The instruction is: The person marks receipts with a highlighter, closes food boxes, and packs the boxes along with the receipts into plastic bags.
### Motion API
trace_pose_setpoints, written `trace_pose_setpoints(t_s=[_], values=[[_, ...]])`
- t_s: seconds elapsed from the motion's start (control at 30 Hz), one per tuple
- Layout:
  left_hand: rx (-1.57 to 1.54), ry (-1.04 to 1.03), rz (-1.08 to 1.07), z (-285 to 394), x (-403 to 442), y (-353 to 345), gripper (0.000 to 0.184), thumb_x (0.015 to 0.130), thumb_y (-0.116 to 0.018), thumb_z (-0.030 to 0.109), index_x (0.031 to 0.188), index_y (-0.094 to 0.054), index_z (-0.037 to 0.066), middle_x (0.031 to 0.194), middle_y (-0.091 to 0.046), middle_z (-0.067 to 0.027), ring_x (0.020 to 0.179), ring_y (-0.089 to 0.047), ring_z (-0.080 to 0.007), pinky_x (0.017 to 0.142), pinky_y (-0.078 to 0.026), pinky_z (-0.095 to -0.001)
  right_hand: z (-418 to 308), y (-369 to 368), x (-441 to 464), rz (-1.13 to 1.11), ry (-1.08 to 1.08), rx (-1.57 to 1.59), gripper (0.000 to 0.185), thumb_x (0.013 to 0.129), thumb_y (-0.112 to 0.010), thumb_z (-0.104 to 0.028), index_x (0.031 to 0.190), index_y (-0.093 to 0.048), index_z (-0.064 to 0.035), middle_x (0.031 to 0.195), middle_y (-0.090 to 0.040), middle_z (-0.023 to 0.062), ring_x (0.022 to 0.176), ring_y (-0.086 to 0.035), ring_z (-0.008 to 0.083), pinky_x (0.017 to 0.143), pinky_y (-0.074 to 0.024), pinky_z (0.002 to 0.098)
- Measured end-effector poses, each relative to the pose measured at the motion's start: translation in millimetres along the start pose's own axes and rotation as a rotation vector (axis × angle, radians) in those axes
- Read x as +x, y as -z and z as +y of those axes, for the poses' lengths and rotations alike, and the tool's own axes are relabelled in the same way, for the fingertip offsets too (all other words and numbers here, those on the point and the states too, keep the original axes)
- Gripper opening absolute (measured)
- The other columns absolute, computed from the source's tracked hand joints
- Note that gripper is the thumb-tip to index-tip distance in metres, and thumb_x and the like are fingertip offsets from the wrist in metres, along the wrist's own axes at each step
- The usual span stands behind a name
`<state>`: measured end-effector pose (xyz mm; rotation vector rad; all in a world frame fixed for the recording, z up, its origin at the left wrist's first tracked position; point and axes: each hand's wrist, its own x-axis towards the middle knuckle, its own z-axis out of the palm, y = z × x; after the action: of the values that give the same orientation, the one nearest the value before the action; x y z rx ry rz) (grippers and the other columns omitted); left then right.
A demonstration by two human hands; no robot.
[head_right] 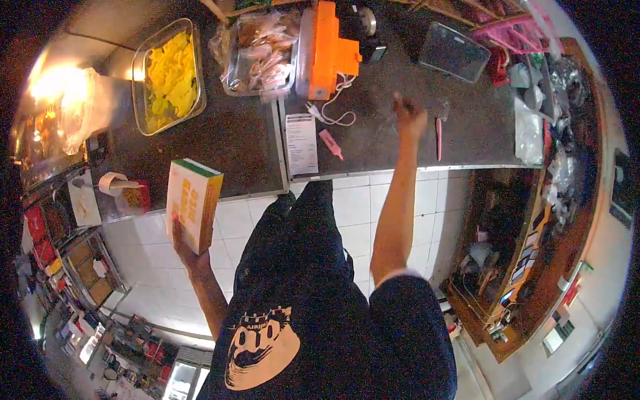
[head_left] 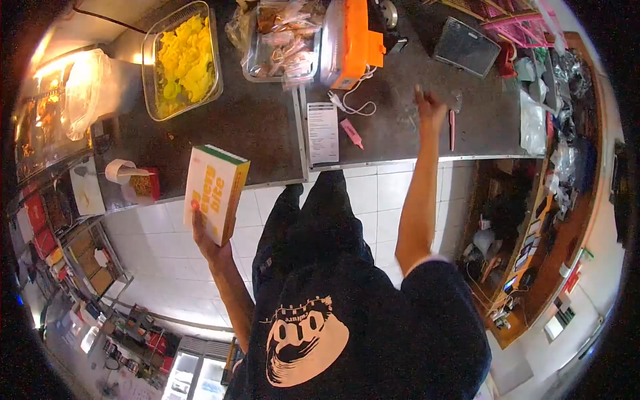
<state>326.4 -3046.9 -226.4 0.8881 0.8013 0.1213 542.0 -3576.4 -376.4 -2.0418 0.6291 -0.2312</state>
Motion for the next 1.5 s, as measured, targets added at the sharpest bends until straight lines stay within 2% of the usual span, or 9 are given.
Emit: trace_pose_setpoints(t_s=[0.17, 0.37, 0.8, 0.87, 0.97, 1.03, 1.23, 1.37, 1.5], values=[[-0.018, -0.008, -0.084, 0.3, 22.1, -22.3, 0.051, 0.098, -0.06, 0.033, 0.14, -0.048, 0.006, 0.135, -0.058, -0.0099, 0.117, -0.061, -0.0248, 0.089, -0.056, -0.0416, -109.7, -1.5, -205.6, -0.503, -0.02, 0.373, 0.007, 0.089, -0.065, 0.003, 0.091, -0.07, -0.0023, 0.087, -0.072, 0.0065, 0.075, -0.065, 0.0117, 0.067, -0.0534, 0.027], [0.084, -0.027, -0.141, 10.5, 15.9, -52.8, 0.047, 0.1, -0.055, 0.03, 0.141, -0.05, 0.007, 0.139, -0.055, -0.0085, 0.123, -0.058, -0.0241, 0.1, -0.05, -0.0409, -217.5, -88.1, -303.9, -0.815, 0.236, 0.358, 0.02, 0.083, -0.082, -0.015, 0.076, -0.069, -0.0019, 0.066, -0.065, 0.0007, 0.062, -0.056, 0.006, 0.054, -0.0438, 0.0253], [0.151, -0.121, -0.221, 55.9, 1.5, -42.0, 0.048, 0.099, -0.057, 0.027, 0.142, -0.048, 0.006, 0.137, -0.056, -0.0129, 0.12, -0.06, -0.0259, 0.097, -0.054, -0.0405, -216.1, -147.8, -321.7, -0.785, 0.169, 0.76, 0.014, 0.084, -0.075, 0.003, 0.097, -0.071, -0.0006, 0.08, -0.07, 0.0022, 0.076, -0.065, 0.0074, 0.069, -0.0533, 0.0252], [0.177, -0.153, -0.232, 60.4, 4.0, -27.2, 0.048, 0.099, -0.058, 0.026, 0.141, -0.048, 0.005, 0.136, -0.057, -0.0134, 0.119, -0.061, -0.0259, 0.097, -0.054, -0.0403, -208.1, -165.0, -324.8, -0.849, 0.094, 0.982, 0.019, 0.092, -0.072, -0.019, 0.101, -0.071, -0.0034, 0.086, -0.071, 0.0025, 0.076, -0.068, 0.0129, 0.067, -0.0533, 0.0282], [0.931, -0.478, -0.509, 56.1, 5.6, -6.0, 0.049, 0.098, -0.06, 0.026, 0.14, -0.049, 0.002, 0.133, -0.06, -0.014, 0.117, -0.063, -0.0268, 0.099, -0.053, -0.0412, -197.1, -185.2, -334.4, -0.862, -0.041, 1.202, 0.024, 0.094, -0.068, -0.025, 0.103, -0.07, -0.003, 0.09, -0.071, 0.0036, 0.078, -0.068, 0.0129, 0.068, -0.0538, 0.0282], [0.267, 0.178, -0.275, 59.9, -24.7, -34.9, 0.049, 0.097, -0.062, 0.026, 0.137, -0.051, 0.001, 0.131, -0.061, -0.0132, 0.117, -0.063, -0.027, 0.1, -0.052, -0.0427, -190.1, -191.9, -338.8, -0.814, -0.144, 1.264, 0.027, 0.096, -0.066, -0.028, 0.105, -0.069, -0.0027, 0.092, -0.071, 0.0043, 0.079, -0.068, 0.013, 0.069, -0.0541, 0.0282], [0.236, 0.226, -0.245, 17.6, 18.4, -16.5, 0.038, 0.092, -0.068, 0.017, 0.125, -0.057, 0.0, 0.116, -0.067, -0.0113, 0.103, -0.068, -0.0227, 0.087, -0.057, -0.0367, -104.0, -108.4, -310.1, -0.833, -0.741, 1.36, 0.035, 0.103, -0.053, -0.03, 0.127, -0.059, -0.0044, 0.11, -0.069, 0.0108, 0.094, -0.067, 0.0155, 0.082, -0.0555, 0.0335], [0.301, 0.238, -0.238, -35.9, 75.2, -17.1, 0.04, 0.089, -0.073, 0.019, 0.122, -0.061, 0.002, 0.115, -0.067, -0.0093, 0.1, -0.068, -0.0212, 0.084, -0.057, -0.0353, -18.9, -40.6, -299.7, -0.49, -0.385, 0.494, 0.035, 0.099, -0.062, -0.032, 0.116, -0.063, -0.0018, 0.099, -0.071, 0.0108, 0.079, -0.068, 0.0158, 0.066, -0.0547, 0.0281], [0.396, 0.28, -0.366, -110.0, 142.9, -39.1, 0.04, 0.087, -0.076, 0.019, 0.12, -0.064, 0.0, 0.116, -0.069, -0.0079, 0.098, -0.068, -0.0198, 0.083, -0.057, -0.0338, 0.9, 11.0, -287.4, -0.252, -0.514, 0.422, 0.027, 0.097, -0.065, -0.025, 0.114, -0.064, -0.0048, 0.092, -0.072, 0.0088, 0.077, -0.067, 0.0144, 0.061, -0.0532, 0.0272]])
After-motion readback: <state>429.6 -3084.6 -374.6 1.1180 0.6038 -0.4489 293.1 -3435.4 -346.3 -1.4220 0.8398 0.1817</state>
